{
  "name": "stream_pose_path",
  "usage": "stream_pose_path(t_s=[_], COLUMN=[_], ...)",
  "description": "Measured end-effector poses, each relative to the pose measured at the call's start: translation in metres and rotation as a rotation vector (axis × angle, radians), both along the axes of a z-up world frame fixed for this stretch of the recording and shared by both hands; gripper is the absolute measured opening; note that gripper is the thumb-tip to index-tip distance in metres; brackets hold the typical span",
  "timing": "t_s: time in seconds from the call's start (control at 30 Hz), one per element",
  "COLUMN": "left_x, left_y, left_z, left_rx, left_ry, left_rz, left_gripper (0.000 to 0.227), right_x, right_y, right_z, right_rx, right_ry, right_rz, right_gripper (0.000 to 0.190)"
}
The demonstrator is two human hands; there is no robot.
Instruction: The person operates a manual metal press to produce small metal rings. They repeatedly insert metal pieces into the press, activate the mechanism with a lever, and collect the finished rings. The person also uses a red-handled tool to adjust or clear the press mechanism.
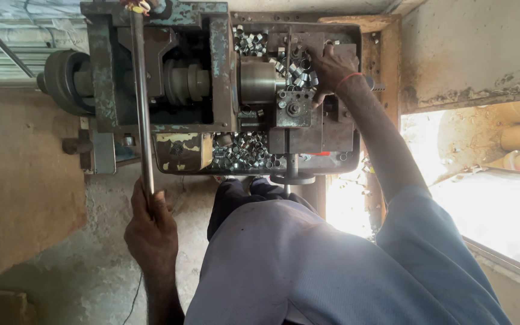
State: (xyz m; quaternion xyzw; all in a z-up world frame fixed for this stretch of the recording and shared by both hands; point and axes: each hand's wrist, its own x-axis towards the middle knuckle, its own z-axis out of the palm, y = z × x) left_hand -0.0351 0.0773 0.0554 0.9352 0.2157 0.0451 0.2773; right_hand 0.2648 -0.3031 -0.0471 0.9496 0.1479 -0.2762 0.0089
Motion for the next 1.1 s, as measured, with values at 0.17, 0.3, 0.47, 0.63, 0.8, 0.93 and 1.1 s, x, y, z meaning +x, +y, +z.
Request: stream_pose_path(t_s=[0.17,0.3,0.47,0.63,0.8,0.93,1.1], left_x=[0.002,0.008,0.011,0.01,0.012,0.011,0.012], left_y=[-0.009,-0.021,-0.03,-0.032,-0.032,-0.035,-0.038], left_z=[0.008,0.017,0.022,0.021,0.02,0.02,0.018], left_rx=[-0.099,-0.131,-0.142,-0.152,-0.143,-0.134,-0.136], left_ry=[0.044,0.049,0.033,0.032,0.017,0.008,0.003], left_rz=[0.024,0.063,0.084,0.094,0.079,0.069,0.063], left_gripper=[0.051,0.049,0.047,0.048,0.048,0.048,0.049], right_x=[0.006,0.001,0.003,0.007,0.0,-0.001,0.0], right_y=[-0.015,-0.025,-0.036,-0.033,-0.02,-0.02,-0.012], right_z=[-0.03,-0.073,-0.108,-0.097,-0.075,-0.081,-0.089], right_rx=[0.134,0.259,0.444,0.864,0.67,0.608,0.791], right_ry=[-0.057,-0.205,-0.206,-0.113,-0.27,-0.114,-0.097], right_rz=[-0.021,0.053,0.062,0.023,-0.062,-0.176,-0.165], right_gripper=[0.124,0.097,0.064,0.051,0.045,0.036,0.039])
